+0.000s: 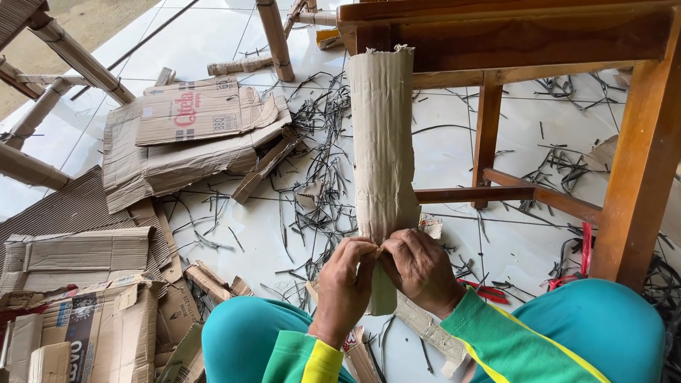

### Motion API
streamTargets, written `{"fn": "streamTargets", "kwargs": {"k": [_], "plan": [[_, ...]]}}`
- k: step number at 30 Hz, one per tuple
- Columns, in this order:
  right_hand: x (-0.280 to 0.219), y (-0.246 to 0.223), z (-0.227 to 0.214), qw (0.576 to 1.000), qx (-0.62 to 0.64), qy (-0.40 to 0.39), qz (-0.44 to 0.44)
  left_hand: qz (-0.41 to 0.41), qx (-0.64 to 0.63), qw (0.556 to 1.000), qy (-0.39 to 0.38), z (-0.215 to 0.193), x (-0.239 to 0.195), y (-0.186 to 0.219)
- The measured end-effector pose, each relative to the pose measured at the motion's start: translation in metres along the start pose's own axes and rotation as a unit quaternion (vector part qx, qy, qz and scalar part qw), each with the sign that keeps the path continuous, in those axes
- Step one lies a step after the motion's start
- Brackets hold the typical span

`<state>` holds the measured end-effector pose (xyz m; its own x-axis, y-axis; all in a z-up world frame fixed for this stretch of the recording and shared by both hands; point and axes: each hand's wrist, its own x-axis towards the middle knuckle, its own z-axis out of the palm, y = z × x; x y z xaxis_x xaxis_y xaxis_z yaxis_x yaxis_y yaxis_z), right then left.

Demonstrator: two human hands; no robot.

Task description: The person wraps a cardboard tube around a wooden chair leg and secures it by hand using thin wire. They repeatedly twist and tighten the wire around the tube to hold it in place.

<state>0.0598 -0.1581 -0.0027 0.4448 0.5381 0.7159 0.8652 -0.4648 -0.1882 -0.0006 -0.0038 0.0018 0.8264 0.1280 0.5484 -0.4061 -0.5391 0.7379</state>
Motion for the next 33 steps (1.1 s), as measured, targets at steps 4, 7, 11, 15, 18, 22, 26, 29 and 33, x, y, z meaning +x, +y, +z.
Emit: {"fn": "streamTargets", "kwargs": {"k": [4, 7, 11, 15, 18, 22, 26, 29, 33], "plan": [[-0.009, 0.006, 0.012, 1.000, -0.028, -0.004, 0.008, 0.006, 0.033, 0.999, 0.010, 0.011, -0.010, -0.003], [-0.013, 0.008, 0.019, 1.000, -0.025, 0.002, 0.010, 0.002, 0.041, 0.999, 0.008, 0.011, -0.009, -0.003], [-0.023, 0.012, 0.028, 0.999, 0.012, 0.021, 0.033, -0.032, 0.031, 0.998, -0.034, 0.006, -0.005, -0.006], [-0.029, 0.012, 0.027, 0.998, 0.004, 0.003, 0.069, -0.031, 0.022, 0.999, -0.035, 0.004, -0.002, -0.005], [-0.024, 0.008, 0.025, 0.997, 0.006, 0.010, 0.071, -0.049, 0.017, 0.998, -0.044, 0.003, -0.001, -0.004], [-0.025, 0.009, 0.025, 0.997, 0.029, 0.002, 0.073, -0.059, 0.004, 0.997, -0.055, 0.000, 0.000, -0.002], [-0.025, 0.012, 0.022, 0.993, 0.097, 0.000, 0.068, -0.069, -0.020, 0.996, -0.054, -0.001, 0.003, 0.001], [-0.025, 0.010, 0.019, 0.991, 0.118, 0.004, 0.069, -0.093, -0.029, 0.994, -0.055, 0.000, 0.004, 0.003], [-0.024, 0.007, 0.017, 0.988, 0.128, 0.007, 0.088, -0.125, -0.047, 0.990, -0.036, 0.002, 0.003, 0.005]]}}
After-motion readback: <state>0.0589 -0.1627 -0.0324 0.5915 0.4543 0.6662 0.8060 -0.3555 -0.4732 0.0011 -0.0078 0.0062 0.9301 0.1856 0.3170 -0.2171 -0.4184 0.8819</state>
